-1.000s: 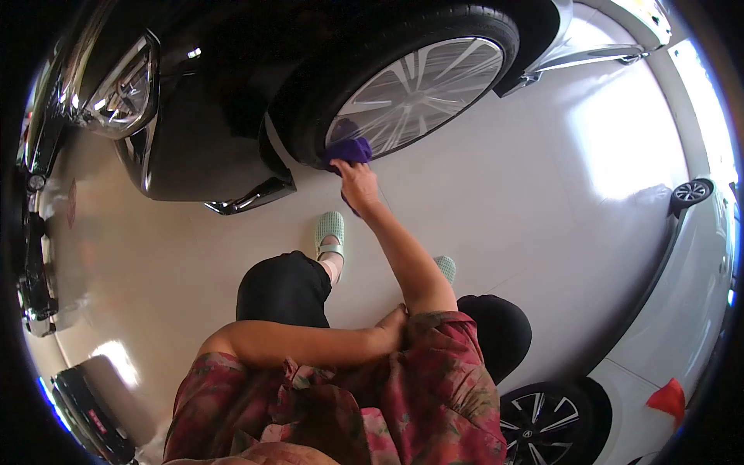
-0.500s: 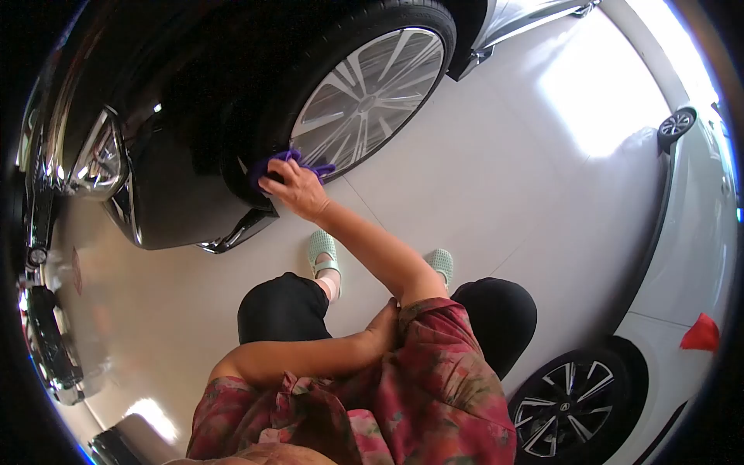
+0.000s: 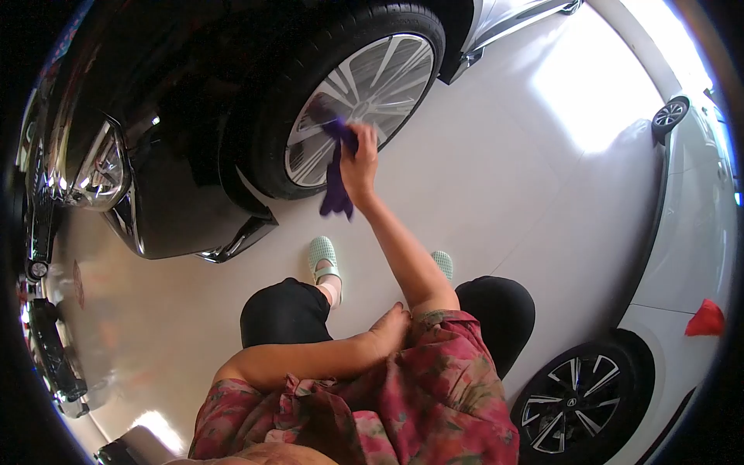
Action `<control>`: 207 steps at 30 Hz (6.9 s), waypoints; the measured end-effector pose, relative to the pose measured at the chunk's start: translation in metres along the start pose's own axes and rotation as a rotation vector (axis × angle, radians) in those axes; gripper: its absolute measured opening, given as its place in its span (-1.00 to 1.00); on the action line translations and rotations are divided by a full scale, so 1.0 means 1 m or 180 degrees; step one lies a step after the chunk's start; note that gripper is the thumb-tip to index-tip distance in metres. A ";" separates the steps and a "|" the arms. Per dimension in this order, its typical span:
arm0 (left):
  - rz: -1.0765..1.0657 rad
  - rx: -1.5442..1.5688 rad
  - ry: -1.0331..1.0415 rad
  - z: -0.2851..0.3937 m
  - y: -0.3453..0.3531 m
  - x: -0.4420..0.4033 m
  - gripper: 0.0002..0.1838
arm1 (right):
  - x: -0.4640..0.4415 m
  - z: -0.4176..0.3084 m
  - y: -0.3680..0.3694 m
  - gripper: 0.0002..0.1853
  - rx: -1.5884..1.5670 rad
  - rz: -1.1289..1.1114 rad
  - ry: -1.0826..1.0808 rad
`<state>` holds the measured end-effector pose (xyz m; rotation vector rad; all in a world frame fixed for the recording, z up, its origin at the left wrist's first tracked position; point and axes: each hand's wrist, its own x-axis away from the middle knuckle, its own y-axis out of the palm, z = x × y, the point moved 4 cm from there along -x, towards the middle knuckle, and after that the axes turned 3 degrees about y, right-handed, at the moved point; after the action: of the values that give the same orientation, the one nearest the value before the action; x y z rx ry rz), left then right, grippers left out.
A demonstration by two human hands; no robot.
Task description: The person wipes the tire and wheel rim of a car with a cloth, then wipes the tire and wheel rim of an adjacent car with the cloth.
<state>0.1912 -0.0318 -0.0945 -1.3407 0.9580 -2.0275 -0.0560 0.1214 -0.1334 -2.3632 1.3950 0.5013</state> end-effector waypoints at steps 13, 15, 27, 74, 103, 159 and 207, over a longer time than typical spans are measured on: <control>0.2045 0.2425 -0.0049 -0.026 0.032 -0.015 -0.73 | -0.008 -0.126 0.072 -0.66 0.1403 -0.1871 -0.3413; 0.1887 0.2157 0.0013 -0.031 0.017 -0.011 -0.72 | -0.022 -0.125 0.062 -0.62 0.1286 -0.1768 -0.3429; 0.2576 -0.0265 -0.0408 -0.030 0.026 -0.006 -0.78 | -0.236 -0.062 -0.040 -0.56 0.1370 0.0585 -0.1298; 0.1219 0.0493 -0.0324 -0.053 0.025 -0.056 -0.68 | -0.036 -0.135 -0.070 -0.40 0.1548 -0.2731 -0.2523; 0.1507 0.1479 -0.1197 -0.115 0.008 0.053 -0.54 | 0.086 -0.164 -0.270 -0.58 0.2282 -0.0991 -0.1488; 0.1141 -0.1589 0.1262 0.059 -0.117 -0.264 -0.87 | 0.604 -0.186 -0.833 -0.48 0.5742 0.2555 0.2127; 0.0896 -0.1034 0.0729 0.205 -0.124 -0.321 -0.68 | 0.580 -0.146 -0.895 -0.77 0.6127 0.0651 0.4115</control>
<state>0.4960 0.2273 -0.1225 -1.0641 1.5412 -1.8896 1.0148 0.0194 -0.1712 -0.6160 1.2082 -1.7785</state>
